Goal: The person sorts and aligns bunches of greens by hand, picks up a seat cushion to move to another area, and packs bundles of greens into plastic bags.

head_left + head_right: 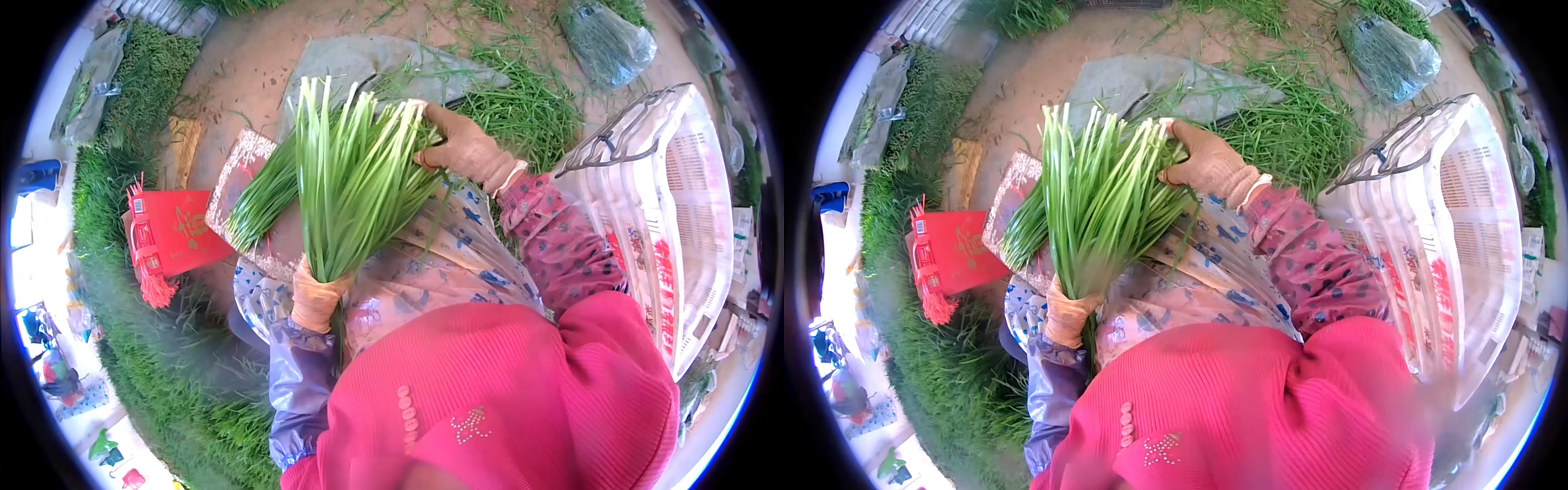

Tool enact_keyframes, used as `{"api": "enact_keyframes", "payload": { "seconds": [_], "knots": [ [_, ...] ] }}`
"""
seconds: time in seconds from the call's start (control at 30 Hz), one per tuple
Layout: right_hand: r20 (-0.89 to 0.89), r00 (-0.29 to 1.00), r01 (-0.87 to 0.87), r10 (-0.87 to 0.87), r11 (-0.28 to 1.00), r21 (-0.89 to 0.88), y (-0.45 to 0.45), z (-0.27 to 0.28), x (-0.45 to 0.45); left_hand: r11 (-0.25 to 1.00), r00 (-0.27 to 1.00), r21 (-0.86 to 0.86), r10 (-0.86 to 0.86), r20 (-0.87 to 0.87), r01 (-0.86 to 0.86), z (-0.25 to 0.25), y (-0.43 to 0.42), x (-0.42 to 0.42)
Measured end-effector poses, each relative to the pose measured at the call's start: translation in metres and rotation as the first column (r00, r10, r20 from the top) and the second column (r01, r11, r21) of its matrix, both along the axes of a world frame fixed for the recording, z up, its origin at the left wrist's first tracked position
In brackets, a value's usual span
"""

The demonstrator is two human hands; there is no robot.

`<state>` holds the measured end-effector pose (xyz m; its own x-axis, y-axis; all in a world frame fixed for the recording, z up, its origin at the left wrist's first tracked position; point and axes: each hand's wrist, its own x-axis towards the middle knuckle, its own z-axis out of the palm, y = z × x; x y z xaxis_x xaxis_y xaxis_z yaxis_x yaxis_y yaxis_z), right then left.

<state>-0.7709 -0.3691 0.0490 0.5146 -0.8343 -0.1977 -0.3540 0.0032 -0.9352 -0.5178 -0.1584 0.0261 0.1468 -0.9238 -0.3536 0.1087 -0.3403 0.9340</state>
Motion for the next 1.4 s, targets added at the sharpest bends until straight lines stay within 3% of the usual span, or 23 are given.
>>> {"api": "enact_keyframes", "payload": {
  "seconds": [0.1, 0.17, 0.23, 0.3, 0.33, 0.37, 0.43, 0.5, 0.53, 0.6, 0.67, 0.77, 0.8, 0.87, 0.9, 0.97, 1.07, 1.1, 1.2, 1.27, 1.33, 1.37, 1.4],
  "knots": [
    [0.187, 0.969, 0.17, -0.161, 0.985, -0.035, 0.006, 0.005, 0.005, 0.988, 0.997, -0.147, 0.063, 0.051, -0.055, 0.01, -0.011, -0.02],
    [0.141, 0.976, 0.194, -0.165, 0.956, -0.221, 0.013, 0.021, 0.005, 0.98, 0.976, -0.183, -0.037, 0.213, 0.078, 0.009, -0.014, -0.014],
    [0.017, 0.995, 0.086, -0.097, 0.777, -0.624, 0.015, 0.033, 0.001, 0.957, 0.92, -0.198, -0.128, 0.37, 0.213, 0.005, -0.018, -0.002],
    [-0.094, 0.986, 0.037, -0.136, 0.733, -0.679, 0.017, 0.045, 0.003, 0.698, 0.223, 0.077, -0.329, 0.917, 0.712, -0.01, -0.021, 0.01],
    [-0.27, 0.938, -0.014, -0.22, 0.75, -0.661, 0.014, 0.044, 0.006, 0.783, 0.562, -0.142, -0.294, 0.773, 0.605, -0.019, -0.019, 0.008],
    [-0.436, 0.851, -0.057, -0.295, 0.771, -0.634, 0.009, 0.041, 0.007, 0.78, 0.564, -0.145, -0.298, 0.77, 0.609, -0.021, -0.013, 0.01],
    [-0.272, 0.871, 0.048, -0.409, 0.621, -0.782, -0.008, 0.017, -0.001, 0.827, 0.7, -0.146, -0.35, 0.623, 0.543, 0.002, -0.013, 0.004],
    [0.011, 0.917, 0.284, -0.4, 0.633, -0.72, -0.029, 0.004, -0.014, 0.861, 0.781, -0.07, -0.42, 0.461, 0.504, 0.003, -0.007, 0.011],
    [0.104, 0.915, 0.4, -0.391, 0.837, -0.373, -0.038, 0.008, -0.02, 0.873, 0.815, -0.025, -0.444, 0.372, 0.487, 0.008, -0.004, 0.013],
    [0.019, 0.912, 0.402, -0.41, 0.883, -0.243, -0.047, 0.036, -0.037, 0.904, 0.903, 0.093, -0.424, 0.067, 0.417, 0.027, -0.003, 0.015],
    [0.284, 0.87, 0.476, -0.403, 0.835, -0.275, -0.071, 0.045, -0.063, 0.904, 0.919, 0.163, -0.385, -0.09, 0.395, 0.031, -0.002, 0.018],
    [0.331, 0.759, 0.651, -0.56, 0.657, -0.382, -0.117, 0.036, -0.103, 0.898, 0.899, 0.165, -0.361, -0.247, 0.407, 0.035, 0.0, 0.022],
    [0.338, 0.757, 0.654, -0.56, 0.652, -0.385, -0.113, 0.047, -0.099, 0.866, 0.876, 0.153, -0.454, -0.163, 0.477, 0.028, 0.0, 0.027],
    [-0.143, 0.957, 0.186, -0.253, 0.91, -0.371, -0.094, 0.078, -0.08, 0.867, 0.868, 0.119, -0.459, -0.19, 0.484, 0.025, -0.001, 0.029],
    [-0.034, 0.998, 0.035, -0.048, 0.949, -0.314, -0.086, 0.077, -0.067, 0.866, 0.858, 0.093, -0.462, -0.224, 0.491, 0.022, -0.002, 0.03],
    [0.047, 0.955, -0.261, 0.292, 0.909, -0.325, -0.078, 0.055, -0.04, 0.825, 0.821, 0.125, -0.508, -0.262, 0.55, 0.015, -0.006, 0.033],
    [-0.241, 0.786, -0.605, 0.569, 0.789, -0.109, -0.06, 0.059, 0.007, 0.821, 0.832, 0.155, -0.52, -0.193, 0.549, 0.021, -0.009, 0.032],
    [-0.301, 0.822, -0.559, 0.483, 0.787, -0.262, -0.054, 0.053, 0.017, 0.817, 0.835, 0.178, -0.523, -0.171, 0.548, 0.022, -0.006, 0.033],
    [-0.309, 0.918, -0.302, 0.248, 0.943, -0.138, -0.056, 0.058, 0.024, 0.787, 0.803, 0.172, -0.594, -0.049, 0.593, 0.014, 0.004, 0.047],
    [-0.301, 0.931, 0.022, -0.206, 0.855, -0.518, -0.08, 0.048, 0.007, 0.729, 0.731, 0.212, -0.677, 0.082, 0.651, -0.006, 0.015, 0.058],
    [-0.057, 0.971, 0.132, -0.234, 0.716, -0.685, -0.109, 0.04, -0.021, 0.788, 0.815, 0.226, -0.576, -0.058, 0.573, 0.005, 0.017, 0.057],
    [-0.054, 0.972, 0.131, -0.229, 0.715, -0.687, -0.116, 0.047, -0.031, 0.83, 0.867, 0.254, -0.458, -0.199, 0.497, 0.009, 0.019, 0.057],
    [0.088, 0.955, 0.295, -0.283, 0.878, -0.376, -0.121, 0.061, -0.04, 0.814, 0.865, 0.303, -0.426, -0.266, 0.495, 0.002, 0.022, 0.062]
  ]
}}
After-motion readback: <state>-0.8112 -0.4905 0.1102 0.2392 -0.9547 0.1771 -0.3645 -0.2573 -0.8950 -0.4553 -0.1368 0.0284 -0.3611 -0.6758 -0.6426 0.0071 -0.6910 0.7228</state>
